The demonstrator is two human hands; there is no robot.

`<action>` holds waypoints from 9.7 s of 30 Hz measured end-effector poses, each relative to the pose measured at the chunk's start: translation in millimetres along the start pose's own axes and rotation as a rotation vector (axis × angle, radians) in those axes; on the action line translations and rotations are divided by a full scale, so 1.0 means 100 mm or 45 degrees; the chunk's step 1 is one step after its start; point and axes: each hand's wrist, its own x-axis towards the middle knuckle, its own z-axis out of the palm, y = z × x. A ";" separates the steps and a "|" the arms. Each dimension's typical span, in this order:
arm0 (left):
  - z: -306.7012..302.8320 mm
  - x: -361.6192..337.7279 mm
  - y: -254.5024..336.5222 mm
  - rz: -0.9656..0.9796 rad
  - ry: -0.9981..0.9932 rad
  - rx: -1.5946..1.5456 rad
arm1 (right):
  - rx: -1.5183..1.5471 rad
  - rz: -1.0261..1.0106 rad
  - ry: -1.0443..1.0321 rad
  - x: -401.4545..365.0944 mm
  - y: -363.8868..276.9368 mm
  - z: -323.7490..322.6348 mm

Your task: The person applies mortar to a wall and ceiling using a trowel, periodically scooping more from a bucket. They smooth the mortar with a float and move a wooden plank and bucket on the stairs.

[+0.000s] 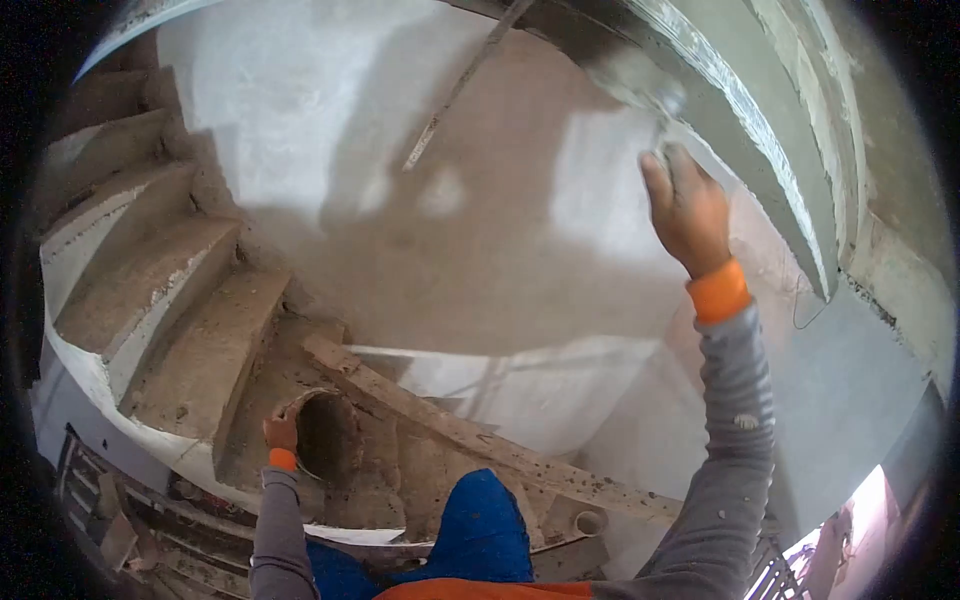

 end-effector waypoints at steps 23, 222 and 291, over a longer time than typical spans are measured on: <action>-0.01 0.06 -0.15 -0.063 -0.044 0.054 | -0.346 -0.026 0.079 0.22 0.55 0.36; -0.34 -0.01 -0.22 -0.161 0.055 -0.121 | 1.566 0.441 -1.527 -4.43 -4.10 2.32; -0.08 -0.01 -0.50 -0.213 0.140 -0.180 | 0.254 -0.056 0.177 0.57 -0.31 0.15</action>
